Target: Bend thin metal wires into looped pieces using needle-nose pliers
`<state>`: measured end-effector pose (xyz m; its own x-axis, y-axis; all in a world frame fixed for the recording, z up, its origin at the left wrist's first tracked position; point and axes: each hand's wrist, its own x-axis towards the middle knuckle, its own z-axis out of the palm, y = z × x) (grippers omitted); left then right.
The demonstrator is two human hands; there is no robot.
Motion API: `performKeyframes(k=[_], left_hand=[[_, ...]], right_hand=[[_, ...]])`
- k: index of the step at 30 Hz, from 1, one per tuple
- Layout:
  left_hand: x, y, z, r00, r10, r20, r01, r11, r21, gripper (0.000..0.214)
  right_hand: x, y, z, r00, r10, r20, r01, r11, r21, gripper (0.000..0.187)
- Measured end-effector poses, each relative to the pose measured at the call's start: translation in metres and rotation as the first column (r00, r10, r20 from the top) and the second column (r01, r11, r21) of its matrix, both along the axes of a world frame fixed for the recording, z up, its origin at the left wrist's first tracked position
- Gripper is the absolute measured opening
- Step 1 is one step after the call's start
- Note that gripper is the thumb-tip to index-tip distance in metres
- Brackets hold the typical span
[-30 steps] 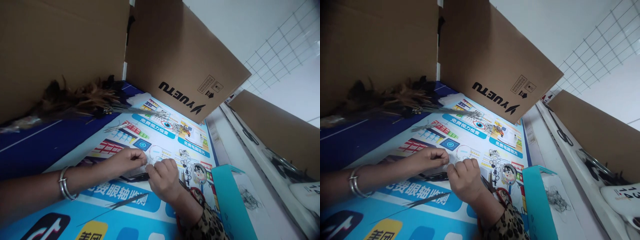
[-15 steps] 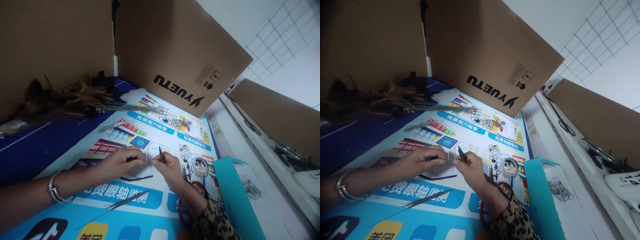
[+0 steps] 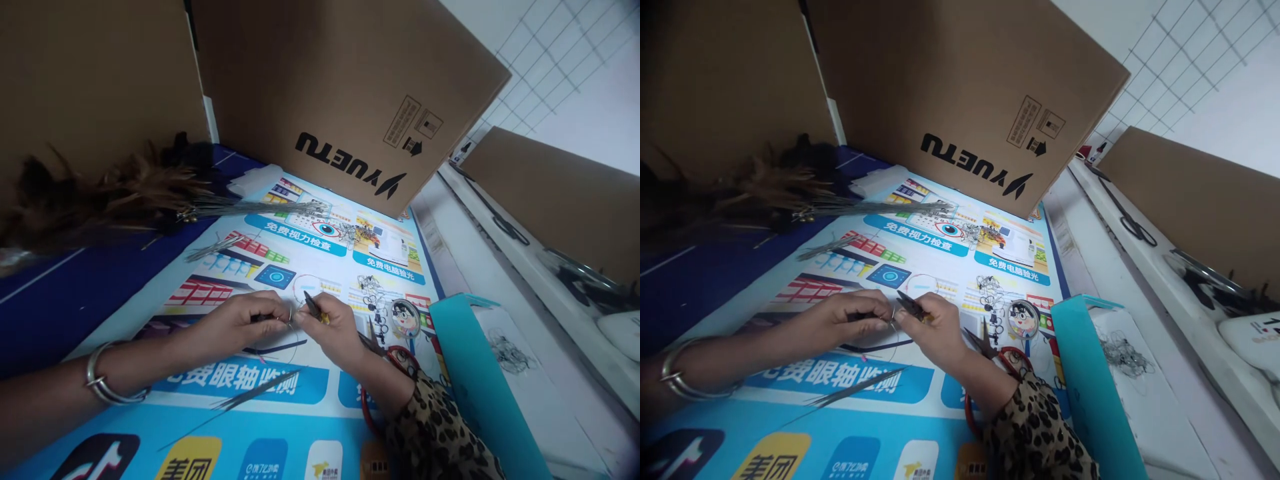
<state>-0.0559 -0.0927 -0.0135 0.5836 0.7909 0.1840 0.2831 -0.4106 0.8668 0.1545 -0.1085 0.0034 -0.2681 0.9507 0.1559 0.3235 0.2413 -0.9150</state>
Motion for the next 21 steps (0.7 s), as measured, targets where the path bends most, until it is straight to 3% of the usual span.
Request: performKeyframes(k=[7, 13, 21], left_hand=[[-0.004, 0.003, -0.012, 1.0, 0.026, 0.015, -0.027, 0.996, 0.086, 0.015], [-0.005, 0.003, -0.014, 0.997, 0.079, 0.005, -0.079, 0.993, 0.084, 0.013], [-0.005, 0.003, -0.015, 1.0, 0.001, -0.027, 0.002, 0.993, 0.118, 0.018]], right_hand=[[-0.002, 0.0, -0.004, 1.0, 0.002, 0.001, -0.002, 0.999, -0.034, 0.027], [-0.001, 0.0, -0.005, 0.996, -0.009, -0.086, 0.002, 0.996, -0.087, 0.026], [-0.002, -0.001, -0.002, 0.994, 0.001, -0.109, -0.016, 0.991, -0.131, 0.028]])
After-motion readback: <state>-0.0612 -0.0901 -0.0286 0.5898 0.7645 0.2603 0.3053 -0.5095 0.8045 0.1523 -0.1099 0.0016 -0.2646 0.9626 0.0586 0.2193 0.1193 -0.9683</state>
